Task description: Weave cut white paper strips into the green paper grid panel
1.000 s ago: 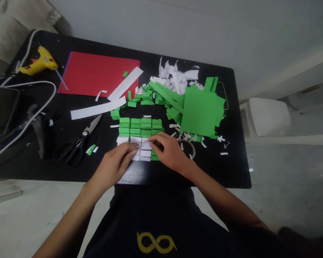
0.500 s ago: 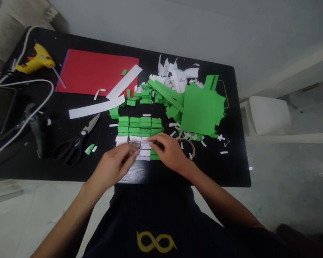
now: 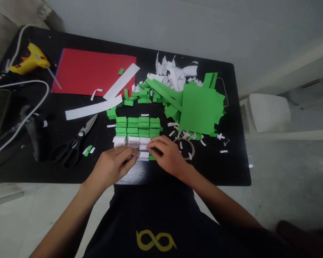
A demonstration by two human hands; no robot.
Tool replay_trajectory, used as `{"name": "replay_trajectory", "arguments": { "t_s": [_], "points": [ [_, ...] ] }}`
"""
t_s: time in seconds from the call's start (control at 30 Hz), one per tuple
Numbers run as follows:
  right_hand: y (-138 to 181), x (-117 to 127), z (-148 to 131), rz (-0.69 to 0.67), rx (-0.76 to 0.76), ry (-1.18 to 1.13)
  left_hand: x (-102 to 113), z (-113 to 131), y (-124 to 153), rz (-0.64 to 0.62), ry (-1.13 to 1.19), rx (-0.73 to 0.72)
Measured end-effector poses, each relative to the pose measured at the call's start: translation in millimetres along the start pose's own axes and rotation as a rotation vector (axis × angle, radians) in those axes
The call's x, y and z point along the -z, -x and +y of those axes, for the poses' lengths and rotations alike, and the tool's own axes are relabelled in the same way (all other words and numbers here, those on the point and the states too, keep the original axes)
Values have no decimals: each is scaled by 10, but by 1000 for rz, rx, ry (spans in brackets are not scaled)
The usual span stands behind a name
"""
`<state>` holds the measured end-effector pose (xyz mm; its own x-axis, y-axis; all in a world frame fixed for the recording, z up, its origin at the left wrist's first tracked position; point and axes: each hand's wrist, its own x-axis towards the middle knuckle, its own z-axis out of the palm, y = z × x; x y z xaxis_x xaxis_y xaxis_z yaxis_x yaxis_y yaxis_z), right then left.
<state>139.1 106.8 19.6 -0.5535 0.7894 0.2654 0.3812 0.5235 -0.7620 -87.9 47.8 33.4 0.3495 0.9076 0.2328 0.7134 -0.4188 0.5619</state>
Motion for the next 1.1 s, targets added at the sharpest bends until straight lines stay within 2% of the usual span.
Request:
{"name": "replay_trajectory", "arguments": {
  "t_s": [0.1, 0.27, 0.37, 0.53, 0.73, 0.9, 1.1],
  "points": [
    [-34, 10, 15, 4, -63, -48, 21, -7, -27, -15, -60, -8],
    [-108, 18, 45, -9, -166, -114, 52, -10, -123, -138, -191, 23],
    [-134, 18, 54, -28, -200, -137, 52, 33, -197, -166, -292, 39],
    [-147, 29, 58, -43, -214, -147, 41, 116, -286, -195, -415, 84],
    [-155, 34, 62, -44, -198, -143, 25, 137, -307, -256, -423, 163],
    [-160, 35, 43, -56, -203, -138, -19, 146, -291, -241, -426, 206],
    [-191, -15, -17, -71, -232, -28, -78, 153, -265, -155, -414, 204]
  ]
}}
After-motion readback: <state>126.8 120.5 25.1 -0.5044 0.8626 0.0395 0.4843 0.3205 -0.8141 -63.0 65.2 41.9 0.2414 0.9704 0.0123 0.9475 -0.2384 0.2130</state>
